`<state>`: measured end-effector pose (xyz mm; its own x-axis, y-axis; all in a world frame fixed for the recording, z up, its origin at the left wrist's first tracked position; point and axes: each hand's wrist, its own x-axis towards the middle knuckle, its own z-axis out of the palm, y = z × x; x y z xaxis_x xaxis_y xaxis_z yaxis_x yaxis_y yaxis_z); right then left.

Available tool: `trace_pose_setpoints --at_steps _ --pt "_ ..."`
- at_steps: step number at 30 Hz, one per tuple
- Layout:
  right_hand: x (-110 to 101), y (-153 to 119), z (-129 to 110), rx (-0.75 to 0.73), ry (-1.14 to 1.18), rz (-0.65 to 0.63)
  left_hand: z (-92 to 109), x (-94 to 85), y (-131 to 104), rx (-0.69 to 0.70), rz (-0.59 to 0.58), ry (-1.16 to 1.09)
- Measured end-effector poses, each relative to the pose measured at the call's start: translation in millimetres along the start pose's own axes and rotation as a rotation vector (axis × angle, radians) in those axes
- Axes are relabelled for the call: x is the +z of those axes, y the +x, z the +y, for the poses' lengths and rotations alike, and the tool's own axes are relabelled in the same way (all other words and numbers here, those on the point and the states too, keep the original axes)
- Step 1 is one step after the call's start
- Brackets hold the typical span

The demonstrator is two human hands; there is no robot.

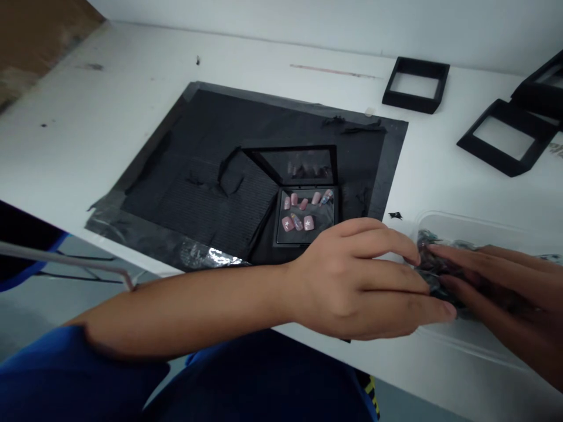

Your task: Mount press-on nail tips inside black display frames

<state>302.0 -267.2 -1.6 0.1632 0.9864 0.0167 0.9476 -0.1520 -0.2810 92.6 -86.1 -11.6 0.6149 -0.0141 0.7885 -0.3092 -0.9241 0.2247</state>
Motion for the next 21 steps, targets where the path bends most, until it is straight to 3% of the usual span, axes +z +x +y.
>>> trace_pose_setpoints --at_steps 3,12,21 --pt "-3.0 2.3 -3.6 -0.017 -0.037 -0.067 1.1 -0.2 -0.1 -0.003 -0.021 0.003" --pt "-4.3 7.4 -5.1 -0.046 -0.035 -0.044 4.5 -8.4 3.0 -0.045 -0.130 -0.015" --pt "-1.5 5.8 -2.1 -0.152 0.048 -0.049 10.2 -5.4 4.9 -0.143 -0.113 -0.030"
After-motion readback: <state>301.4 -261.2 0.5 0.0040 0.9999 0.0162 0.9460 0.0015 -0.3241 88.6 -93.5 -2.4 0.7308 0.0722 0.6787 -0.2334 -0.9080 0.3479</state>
